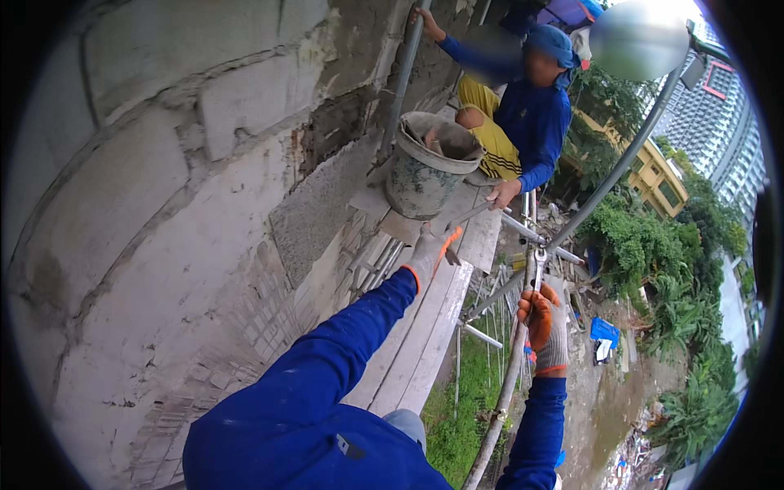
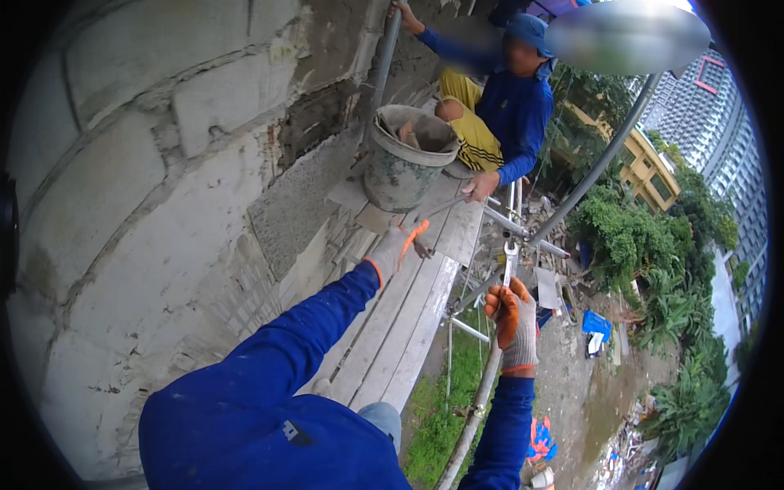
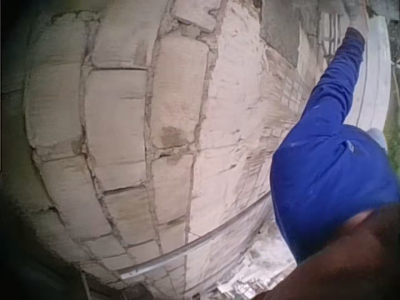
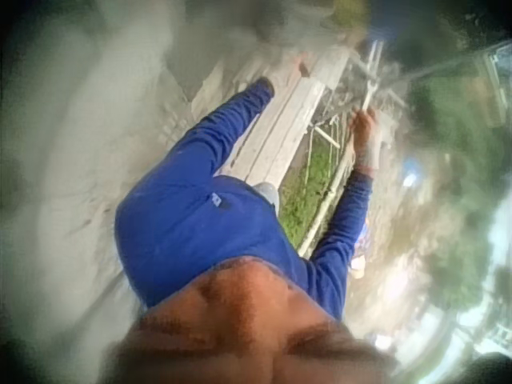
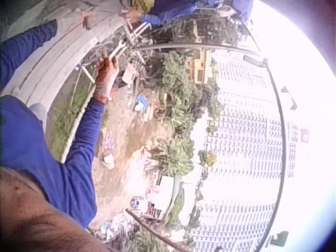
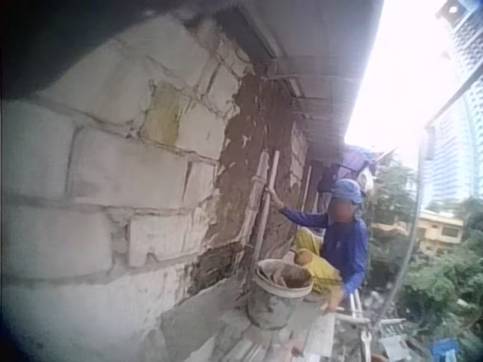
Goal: The person assembles scaffolding by connecting metal poles with clamps and tightening them. They then use a crowbar to pry and remove sections of a concrete wall while standing on the scaffolding platform.
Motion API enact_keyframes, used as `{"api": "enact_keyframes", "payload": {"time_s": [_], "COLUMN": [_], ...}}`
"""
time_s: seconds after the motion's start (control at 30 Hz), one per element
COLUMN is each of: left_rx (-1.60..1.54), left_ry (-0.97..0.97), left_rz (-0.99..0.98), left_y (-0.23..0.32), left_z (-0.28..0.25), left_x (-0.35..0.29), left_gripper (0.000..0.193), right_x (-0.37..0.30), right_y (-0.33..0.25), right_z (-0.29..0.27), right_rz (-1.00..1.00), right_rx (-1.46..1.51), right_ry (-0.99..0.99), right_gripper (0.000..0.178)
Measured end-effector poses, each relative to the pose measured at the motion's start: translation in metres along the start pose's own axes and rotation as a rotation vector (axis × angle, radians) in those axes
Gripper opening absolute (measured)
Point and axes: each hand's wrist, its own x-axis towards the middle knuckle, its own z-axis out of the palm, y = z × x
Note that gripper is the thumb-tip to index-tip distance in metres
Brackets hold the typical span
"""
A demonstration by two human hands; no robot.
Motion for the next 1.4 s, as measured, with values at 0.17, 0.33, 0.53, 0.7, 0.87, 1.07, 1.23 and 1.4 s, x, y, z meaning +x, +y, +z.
{"api": "enact_keyframes", "payload": {"time_s": [0.17,0.33,0.53,0.7,0.87,1.07,1.23,1.4], "left_rx": [-0.503,-0.41,-0.45,-0.493,-0.334,-0.567,-0.389,-0.24], "left_ry": [-0.307,0.059,0.176,0.246,0.324,0.57,0.507,0.561], "left_rz": [-0.142,-0.151,-0.217,-0.281,-0.203,-0.28,-0.393,-0.414], "left_y": [-0.017,0.031,0.063,0.091,0.109,0.092,0.076,0.073], "left_z": [-0.008,-0.015,-0.027,-0.024,-0.019,-0.019,-0.024,-0.03], "left_x": [0.048,0.014,-0.063,-0.107,-0.151,-0.179,-0.188,-0.188], "left_gripper": [0.042,0.022,0.032,0.052,0.054,0.052,0.05,0.047], "right_x": [0.108,0.23,0.34,0.413,0.473,0.497,0.492,0.496], "right_y": [0.019,0.028,0.049,0.057,0.075,0.1,0.116,0.136], "right_z": [-0.021,-0.021,-0.037,-0.051,-0.062,-0.061,-0.077,-0.09], "right_rz": [0.049,0.067,0.152,0.236,0.198,0.264,0.338,0.484], "right_rx": [0.002,0.027,-0.014,0.062,0.199,0.347,0.697,0.881], "right_ry": [-0.023,-0.041,-0.133,-0.193,-0.302,-0.251,-0.454,-0.314], "right_gripper": [0.033,0.029,0.042,0.037,0.031,0.034,0.045,0.039]}}
